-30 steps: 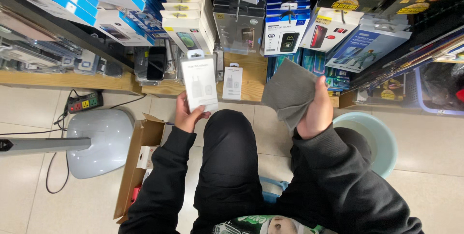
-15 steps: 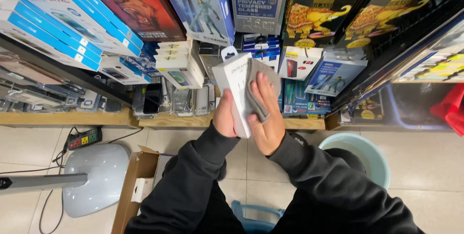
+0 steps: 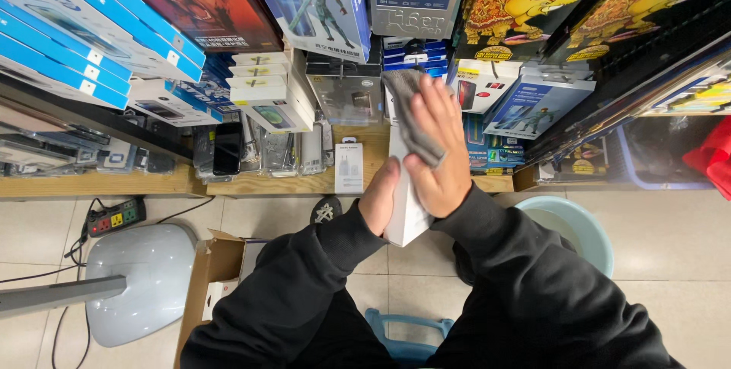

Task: The person wipes a white mobile adapter box with a grey cloth, opens the box to reveal a white adapter, and continues wiping the exterior surfaces of the box.

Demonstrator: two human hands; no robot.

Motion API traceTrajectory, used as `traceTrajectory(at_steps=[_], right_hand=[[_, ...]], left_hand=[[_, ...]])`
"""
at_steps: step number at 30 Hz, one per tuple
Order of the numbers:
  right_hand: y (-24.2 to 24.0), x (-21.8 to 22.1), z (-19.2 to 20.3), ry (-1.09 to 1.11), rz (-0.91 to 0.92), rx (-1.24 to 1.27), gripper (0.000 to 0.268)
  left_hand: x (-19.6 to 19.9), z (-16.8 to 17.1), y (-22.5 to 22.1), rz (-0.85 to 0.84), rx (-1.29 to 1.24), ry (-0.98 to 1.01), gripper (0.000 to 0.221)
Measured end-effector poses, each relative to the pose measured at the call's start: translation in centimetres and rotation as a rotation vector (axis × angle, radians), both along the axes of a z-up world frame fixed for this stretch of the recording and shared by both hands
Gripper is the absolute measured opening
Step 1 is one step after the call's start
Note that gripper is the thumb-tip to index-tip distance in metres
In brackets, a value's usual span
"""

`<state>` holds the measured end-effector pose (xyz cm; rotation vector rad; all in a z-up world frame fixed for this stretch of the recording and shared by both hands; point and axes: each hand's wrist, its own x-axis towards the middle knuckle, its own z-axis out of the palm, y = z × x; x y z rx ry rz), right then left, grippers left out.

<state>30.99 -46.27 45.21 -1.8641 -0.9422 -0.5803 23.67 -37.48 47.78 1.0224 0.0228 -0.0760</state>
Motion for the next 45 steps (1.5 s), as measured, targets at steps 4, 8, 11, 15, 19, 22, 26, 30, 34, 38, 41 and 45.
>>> traceTrajectory(at_steps=[4, 8, 11, 15, 19, 22, 26, 30, 34, 38, 41, 45], right_hand=[[0.1, 1.2, -0.3, 0.117, -0.014, 0.198, 0.056], [1.7, -2.1, -1.5, 0.084, -0.065, 0.09, 0.064], [2.1, -5.1, -3.1, 0.093, 0.081, -0.055, 0.065], [1.8, -6.8, -3.7, -0.046, 0.181, -0.214, 0.063], [0.9, -4.9, -3.7, -0.104, 0.135, -0.185, 0.066], [0.0, -2.8, -1.9, -0.021, 0.058, -0.019, 0.066], [-0.5, -1.0, 1.2, 0.074, 0.115, 0.224, 0.058], [-2.3, -1.3, -1.3, 0.709, -0.087, 0.499, 0.07], [-1.2, -3.6, 0.5, 0.336, 0.209, 0.395, 0.07], [-0.7, -7.4, -2.1, 0.011, 0.272, -0.038, 0.068], [-0.2, -8.3, -3.8, -0.089, 0.195, -0.199, 0.061], [-0.6, -5.8, -3.0, -0.058, 0.12, -0.111, 0.064]], left_hand=[[1.0, -1.3, 1.7, -0.087, -0.011, -0.149, 0.067], [2.2, -0.3, 2.7, 0.005, -0.186, -0.035, 0.06], [2.3, -0.8, 3.0, -0.003, -0.148, -0.069, 0.061], [2.0, -2.2, 3.4, -0.02, -0.063, -0.144, 0.063], [1.1, -4.1, 3.0, -0.052, 0.012, -0.206, 0.067], [1.1, -4.4, 2.5, -0.086, 0.065, -0.274, 0.07], [0.6, -4.2, 2.1, -0.106, 0.126, -0.35, 0.074], [0.8, -4.6, 2.5, -0.019, 0.064, -0.258, 0.077], [1.9, -3.1, 4.9, 0.209, -0.025, -0.289, 0.073], [3.3, -6.8, 7.1, 0.298, -0.141, -0.335, 0.059], [2.1, -6.7, 5.5, 0.13, -0.235, -0.299, 0.06], [0.7, -7.3, 3.2, 0.062, -0.105, -0.333, 0.065]])
